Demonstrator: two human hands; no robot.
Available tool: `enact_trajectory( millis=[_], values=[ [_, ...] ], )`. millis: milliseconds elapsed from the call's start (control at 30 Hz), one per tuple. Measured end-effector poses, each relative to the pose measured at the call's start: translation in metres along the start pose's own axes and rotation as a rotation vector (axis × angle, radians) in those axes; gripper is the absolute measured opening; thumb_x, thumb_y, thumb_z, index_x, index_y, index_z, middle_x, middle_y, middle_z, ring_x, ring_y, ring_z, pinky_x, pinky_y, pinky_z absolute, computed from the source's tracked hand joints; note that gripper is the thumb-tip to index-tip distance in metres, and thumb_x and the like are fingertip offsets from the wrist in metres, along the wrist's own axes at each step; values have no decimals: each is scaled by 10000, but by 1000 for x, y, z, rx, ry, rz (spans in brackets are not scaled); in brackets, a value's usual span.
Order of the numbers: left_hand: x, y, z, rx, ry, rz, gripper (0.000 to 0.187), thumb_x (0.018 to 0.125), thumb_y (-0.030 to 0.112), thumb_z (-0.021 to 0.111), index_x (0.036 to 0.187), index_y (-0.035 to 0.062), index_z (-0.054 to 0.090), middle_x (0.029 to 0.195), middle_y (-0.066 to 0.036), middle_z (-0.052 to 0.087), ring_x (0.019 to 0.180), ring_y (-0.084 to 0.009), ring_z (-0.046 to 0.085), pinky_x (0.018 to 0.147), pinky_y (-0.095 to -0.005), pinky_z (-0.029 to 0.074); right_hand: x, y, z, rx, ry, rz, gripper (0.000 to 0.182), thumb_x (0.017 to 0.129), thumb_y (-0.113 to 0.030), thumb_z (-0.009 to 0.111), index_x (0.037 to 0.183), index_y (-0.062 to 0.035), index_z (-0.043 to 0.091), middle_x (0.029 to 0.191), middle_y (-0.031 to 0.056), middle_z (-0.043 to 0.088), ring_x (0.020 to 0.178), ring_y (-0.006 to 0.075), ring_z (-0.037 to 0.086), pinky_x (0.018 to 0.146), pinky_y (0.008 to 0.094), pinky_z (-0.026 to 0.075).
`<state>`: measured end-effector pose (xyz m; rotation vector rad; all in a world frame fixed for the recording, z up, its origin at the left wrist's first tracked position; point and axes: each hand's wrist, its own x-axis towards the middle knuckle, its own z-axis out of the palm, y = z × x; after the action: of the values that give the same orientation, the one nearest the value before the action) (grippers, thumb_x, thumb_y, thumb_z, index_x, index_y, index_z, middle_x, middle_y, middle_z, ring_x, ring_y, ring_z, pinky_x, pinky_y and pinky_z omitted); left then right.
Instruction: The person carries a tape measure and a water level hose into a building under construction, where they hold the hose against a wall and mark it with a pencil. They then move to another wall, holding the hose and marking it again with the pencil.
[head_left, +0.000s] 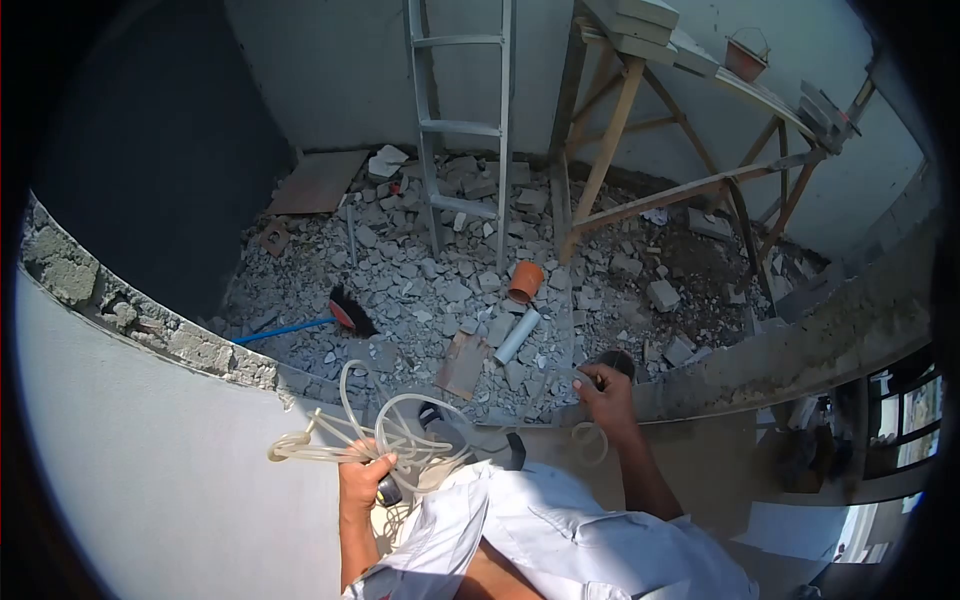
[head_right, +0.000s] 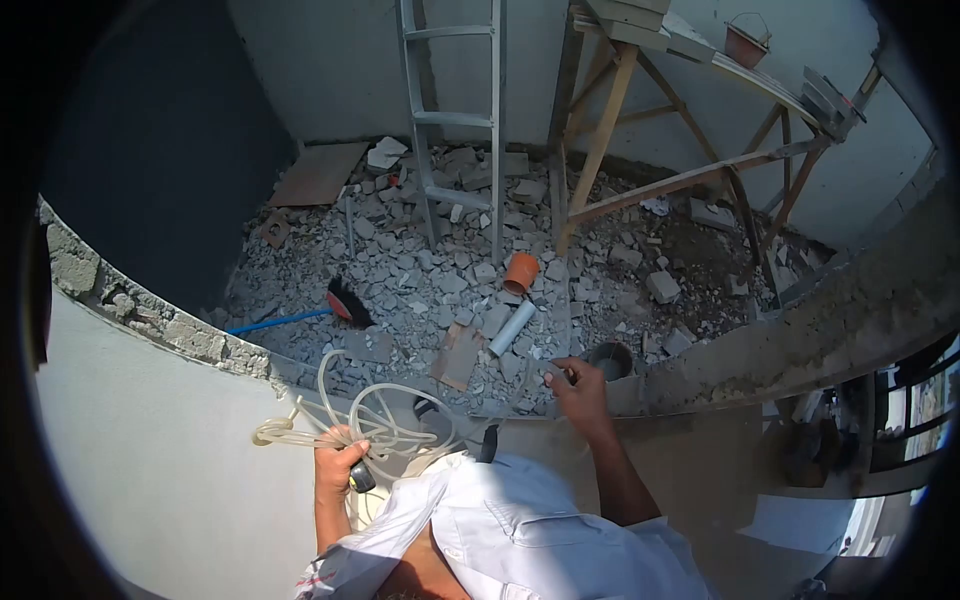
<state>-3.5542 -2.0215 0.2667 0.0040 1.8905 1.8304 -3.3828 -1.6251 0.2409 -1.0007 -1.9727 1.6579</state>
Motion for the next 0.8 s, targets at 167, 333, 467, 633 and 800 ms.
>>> enact_trajectory(
  millis=[167, 333, 467, 633, 800],
  values=[
    [116, 53, -38, 121, -168, 0, 163, 802, 29, 765, 924, 19, 656, 841, -3, 652, 722, -99, 576, 673, -274, 474, 30, -53, 37, 20, 234, 71, 221, 903, -46, 725, 1102, 50, 716, 727, 11, 638, 633, 73, 564, 573, 258, 439],
    [217, 108, -56, 313, -283, 73, 129, 834, 62, 751, 910, 16, 657, 805, -12, 657, 719, -93, 586, 684, -275, 488, 53, -60, 69, 70, 410, 53, 216, 906, -18, 705, 1110, 50, 716, 743, 4, 632, 633, 65, 555, 571, 253, 430],
    [270, 127, -50, 354, -328, 103, 141, 830, 62, 747, 929, -1, 670, 841, -24, 663, 759, -102, 594, 721, -293, 494, 48, -69, 85, 63, 518, 83, 205, 910, -13, 699, 1105, 44, 721, 727, -5, 621, 635, 62, 550, 581, 248, 433],
    [326, 145, -26, 318, -390, 45, 204, 823, 54, 736, 1010, -21, 697, 898, -46, 691, 820, -135, 626, 783, -316, 501, 65, -56, 98, 89, 604, 143, 211, 910, -38, 713, 1106, 38, 725, 709, -9, 614, 633, 58, 543, 581, 243, 428],
    [381, 148, -13, 255, -442, -43, 227, 817, -2, 734, 1038, -27, 693, 925, -61, 698, 831, -152, 643, 799, -297, 496, 111, -45, 106, 63, 615, 192, 227, 909, -72, 732, 1118, 15, 735, 691, -1, 616, 604, 60, 538, 556, 260, 426]
  ],
)
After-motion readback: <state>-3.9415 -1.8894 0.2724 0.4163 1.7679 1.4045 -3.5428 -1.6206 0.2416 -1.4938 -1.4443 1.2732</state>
